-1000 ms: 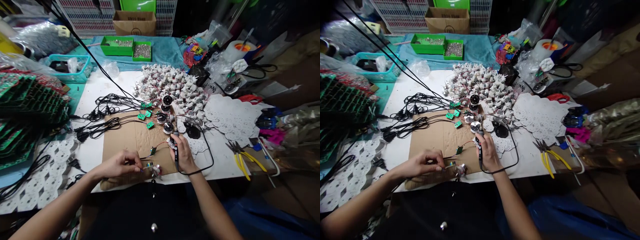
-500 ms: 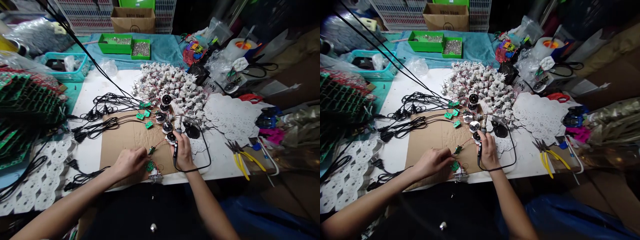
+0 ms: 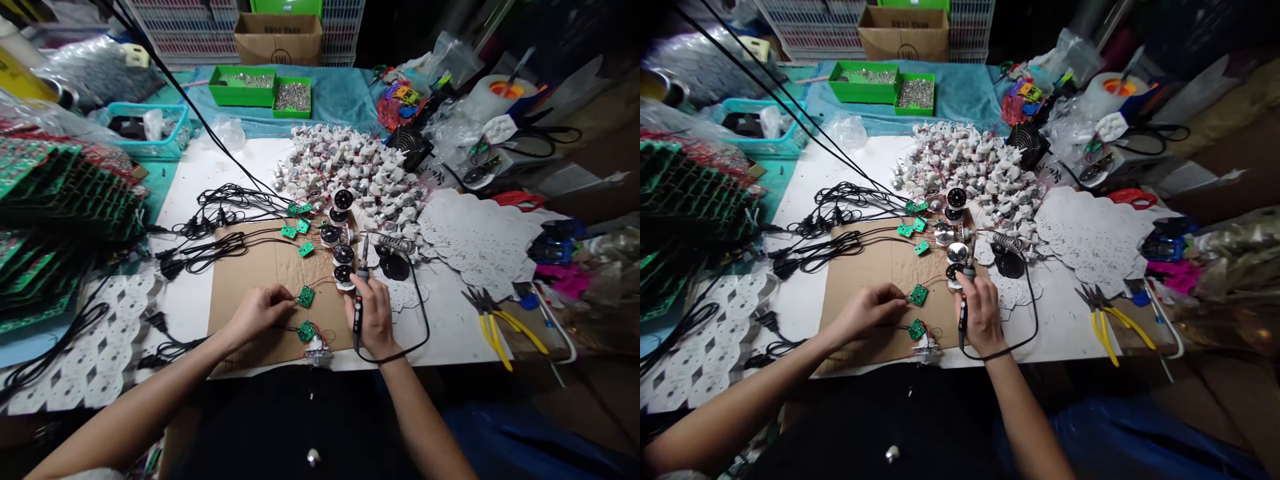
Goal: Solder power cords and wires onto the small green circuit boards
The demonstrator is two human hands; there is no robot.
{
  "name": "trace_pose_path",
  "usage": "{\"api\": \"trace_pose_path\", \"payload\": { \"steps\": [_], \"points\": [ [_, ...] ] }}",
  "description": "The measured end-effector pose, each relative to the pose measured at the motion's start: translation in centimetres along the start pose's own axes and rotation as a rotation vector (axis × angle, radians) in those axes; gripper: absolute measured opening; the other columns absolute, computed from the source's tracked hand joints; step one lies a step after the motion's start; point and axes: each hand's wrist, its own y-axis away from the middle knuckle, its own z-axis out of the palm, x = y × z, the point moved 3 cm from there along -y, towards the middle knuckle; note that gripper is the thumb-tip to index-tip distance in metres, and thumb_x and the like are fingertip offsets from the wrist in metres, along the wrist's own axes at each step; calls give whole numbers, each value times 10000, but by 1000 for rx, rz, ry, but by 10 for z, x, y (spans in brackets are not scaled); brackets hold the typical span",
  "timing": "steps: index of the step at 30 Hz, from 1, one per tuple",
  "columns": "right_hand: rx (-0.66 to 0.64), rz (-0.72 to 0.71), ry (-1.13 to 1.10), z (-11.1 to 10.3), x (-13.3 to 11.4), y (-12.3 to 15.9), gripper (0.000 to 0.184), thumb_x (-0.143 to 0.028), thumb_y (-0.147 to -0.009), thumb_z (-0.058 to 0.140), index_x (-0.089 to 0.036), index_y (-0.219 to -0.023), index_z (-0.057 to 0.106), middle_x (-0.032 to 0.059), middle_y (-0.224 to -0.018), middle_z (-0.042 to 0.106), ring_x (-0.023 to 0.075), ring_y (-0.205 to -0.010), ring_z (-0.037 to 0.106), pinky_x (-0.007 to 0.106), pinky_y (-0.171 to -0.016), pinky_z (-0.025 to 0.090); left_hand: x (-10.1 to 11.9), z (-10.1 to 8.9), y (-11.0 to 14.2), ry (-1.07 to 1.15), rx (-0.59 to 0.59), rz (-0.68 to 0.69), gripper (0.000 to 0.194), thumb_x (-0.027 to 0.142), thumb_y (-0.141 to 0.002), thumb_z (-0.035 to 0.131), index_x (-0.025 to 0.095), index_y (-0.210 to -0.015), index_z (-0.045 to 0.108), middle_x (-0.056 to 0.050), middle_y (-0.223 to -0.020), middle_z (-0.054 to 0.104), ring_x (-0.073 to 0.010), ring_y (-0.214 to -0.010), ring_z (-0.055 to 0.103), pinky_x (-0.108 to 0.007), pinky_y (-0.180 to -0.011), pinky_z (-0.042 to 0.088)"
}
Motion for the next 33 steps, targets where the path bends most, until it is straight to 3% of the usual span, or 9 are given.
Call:
{"api": "trace_pose_path", "payload": {
  "steps": [3, 6, 10, 14, 18, 22, 33],
  "points": [
    [24, -5, -104, -10, -18, -1, 596, -153, -929, 649, -265, -1481, 453, 107, -1111, 644, 266, -1001, 666, 418, -845, 601, -6, 8, 0, 240, -53, -130, 292, 446, -767, 721, 170, -861, 701, -16, -669, 696, -158, -589, 629, -258, -556, 493],
    [-24, -2, -338, -20, -38, -3, 412, -216, -948, 652, -247, -1351, 572, 82, -1022, 691, 233, -903, 691, 375, -786, 602, -6, 18, 2, 465, -127, -215, 364, 441, -700, 784, 159, -899, 667, -1, -659, 669, -145, -570, 642, -278, -572, 562],
    [-142, 133, -673, -26, -55, 6, 196, -290, -1013, 544, -231, -1147, 674, 33, -841, 720, 182, -747, 697, 321, -695, 593, -7, 23, 4, 541, -113, -204, 391, 467, -699, 799, 164, -877, 627, 8, -667, 651, -133, -553, 643, -264, -541, 574],
    [-152, 301, -717, -24, -57, 22, 169, -271, -993, 563, -233, -1065, 711, 20, -824, 764, 173, -715, 739, 291, -660, 606, -10, 27, 4, 552, -61, -182, 394, 511, -753, 761, 171, -868, 599, 20, -626, 625, -126, -514, 632, -219, -481, 518],
    [-158, 434, -727, -20, -55, 31, 206, -331, -997, 561, -238, -1046, 739, 21, -787, 779, 184, -678, 753, 285, -593, 616, -10, 27, 6, 483, -15, -141, 347, 497, -801, 710, 175, -873, 604, 21, -655, 632, -128, -533, 635, -234, -514, 525],
    [-194, 564, -754, -19, -54, 34, 214, -356, -992, 583, -229, -1035, 749, 15, -758, 778, 178, -657, 755, 270, -595, 617, -5, 23, 9, 215, 36, 5, 233, 421, -884, 618, 188, -889, 637, 12, -684, 668, -121, -589, 616, -222, -557, 481],
    [-180, 542, -780, -21, -51, 33, 198, -347, -992, 585, -236, -1022, 746, -2, -740, 775, 151, -614, 738, 254, -621, 613, -3, 21, 9, 22, 115, 98, 173, 343, -893, 575, 200, -888, 672, 8, -743, 707, -130, -652, 633, -228, -603, 457]
  ]
}}
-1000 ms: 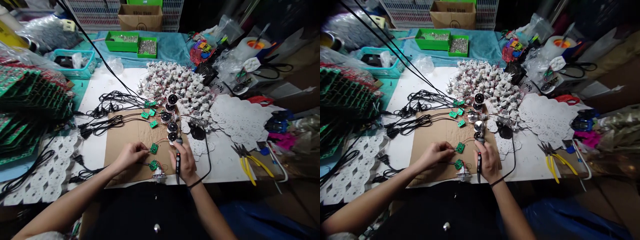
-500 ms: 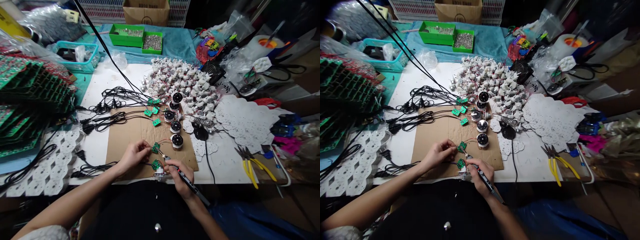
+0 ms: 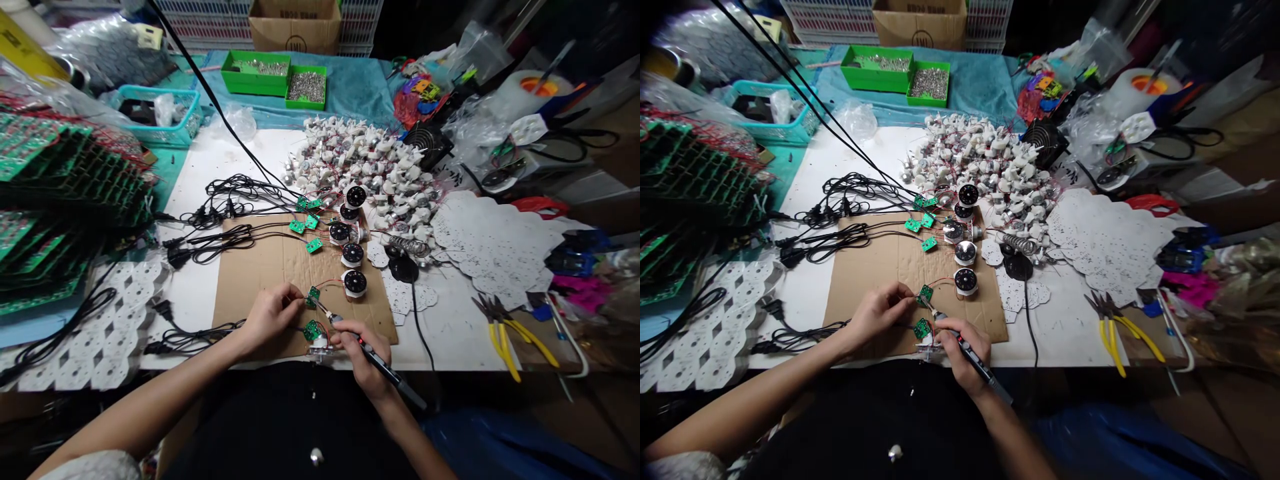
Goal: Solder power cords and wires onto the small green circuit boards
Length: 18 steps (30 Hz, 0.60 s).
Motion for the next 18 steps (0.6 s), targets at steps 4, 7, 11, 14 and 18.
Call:
{"api": "trace_pose_path", "payload": {
  "steps": [4, 7, 11, 14, 18],
  "points": [
    [-1, -47, 6, -3, 0, 1, 181, -316, -988, 581, -249, -1033, 743, 6, -778, 777, 159, -639, 743, 264, -629, 620, -2, 1, 0, 42, -5, -23, 204, 380, -899, 580, 195, -891, 665, 7, -717, 693, -125, -621, 615, -223, -576, 459],
    [-28, -107, 19, -4, 0, 0, 180, -280, -988, 563, -252, -1037, 734, 16, -825, 778, 166, -683, 750, 271, -634, 620, -5, 6, 0, 184, -55, -115, 269, 442, -928, 545, 187, -892, 625, -1, -708, 686, -129, -583, 625, -231, -553, 501],
    [-62, -214, 62, -2, -4, -4, 167, -219, -967, 571, -243, -1026, 725, 16, -830, 771, 162, -714, 746, 269, -660, 605, -8, 11, 0, 337, -97, -253, 321, 505, -933, 528, 188, -918, 575, -19, -772, 713, -141, -550, 655, -268, -535, 564],
    [-66, -246, 94, 0, -6, -7, 155, -191, -953, 588, -240, -1012, 723, 11, -815, 767, 158, -719, 740, 271, -691, 599, -8, 12, -1, 338, -88, -272, 342, 528, -926, 533, 188, -922, 570, -25, -793, 723, -139, -538, 654, -272, -523, 571],
    [-80, -245, 95, 2, -6, -10, 161, -184, -949, 589, -241, -1015, 724, 8, -828, 773, 155, -727, 740, 269, -704, 593, -9, 12, -2, 293, -78, -238, 343, 525, -922, 535, 186, -910, 581, -32, -795, 735, -136, -544, 653, -255, -525, 549]
  ]
}}
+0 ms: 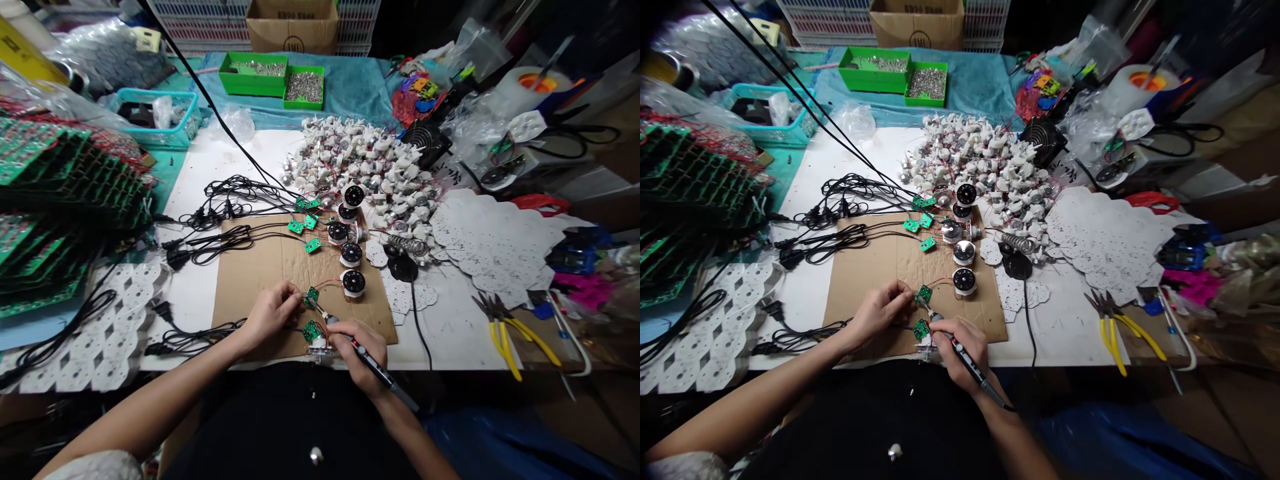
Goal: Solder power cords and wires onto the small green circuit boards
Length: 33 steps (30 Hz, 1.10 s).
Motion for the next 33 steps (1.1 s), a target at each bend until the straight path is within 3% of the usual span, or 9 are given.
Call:
{"api": "trace_pose_path", "payload": {
  "steps": [13, 23, 27, 33],
  "points": [
    [-6, -17, 0, -4, -4, -5, 173, -157, -949, 580, -242, -1025, 710, 4, -864, 763, 152, -752, 735, 269, -725, 576, 10, -3, 5, -357, 97, 230, 174, 345, -923, 540, 205, -883, 635, 18, -704, 687, -131, -631, 618, -234, -613, 440],
    [-10, 26, 6, -7, -8, -4, 167, -165, -963, 569, -241, -1022, 705, 7, -877, 767, 155, -782, 751, 267, -726, 581, 9, -1, 5, -540, 101, 303, 117, 271, -920, 538, 220, -940, 641, -5, -801, 733, -155, -713, 672, -244, -670, 460],
    [7, -19, 17, -7, -8, -5, 166, -174, -953, 575, -243, -1017, 711, 3, -847, 768, 158, -744, 745, 276, -713, 588, 10, -1, 6, -566, 110, 332, 114, 262, -921, 529, 226, -929, 638, -15, -825, 738, -166, -743, 684, -255, -699, 476],
    [1, 49, 25, -9, -12, -7, 162, -186, -961, 572, -242, -1011, 716, 13, -863, 774, 171, -767, 749, 293, -740, 598, 11, -1, 7, -563, 107, 315, 86, 249, -903, 550, 236, -912, 635, -15, -822, 735, -170, -738, 686, -254, -709, 485]
  ]
}}
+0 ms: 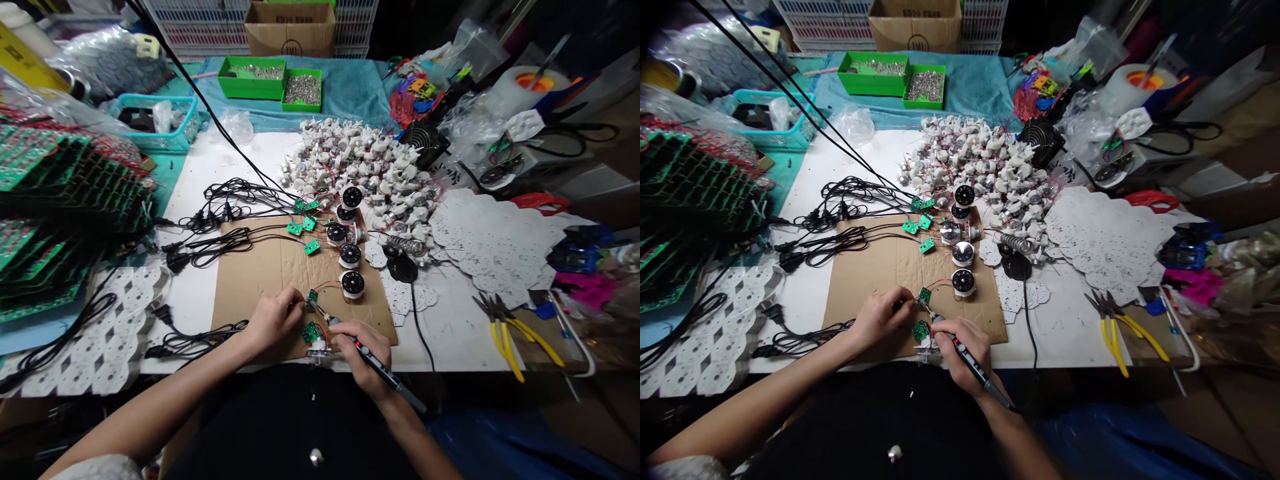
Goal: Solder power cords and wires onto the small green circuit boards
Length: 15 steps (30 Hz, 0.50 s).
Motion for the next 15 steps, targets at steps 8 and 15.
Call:
{"api": "trace_pose_path", "payload": {
  "steps": [8, 15],
  "points": [
    [55, -50, 10, -4, 7, 2, 174, -199, -960, 566, -247, -1026, 720, 7, -824, 769, 167, -719, 743, 293, -718, 602, 3, -3, 0, 75, -1, -21, 98, 280, -909, 539, 231, -896, 623, -9, -784, 714, -168, -709, 667, -258, -693, 482],
    [44, -12, -6, -5, 12, 6, 183, -249, -981, 550, -249, -1019, 729, 20, -806, 764, 178, -712, 746, 303, -679, 623, 8, -6, -1, 172, 19, -18, 183, 351, -936, 504, 225, -884, 627, -24, -823, 723, -172, -760, 660, -279, -748, 511]
  ]
}}
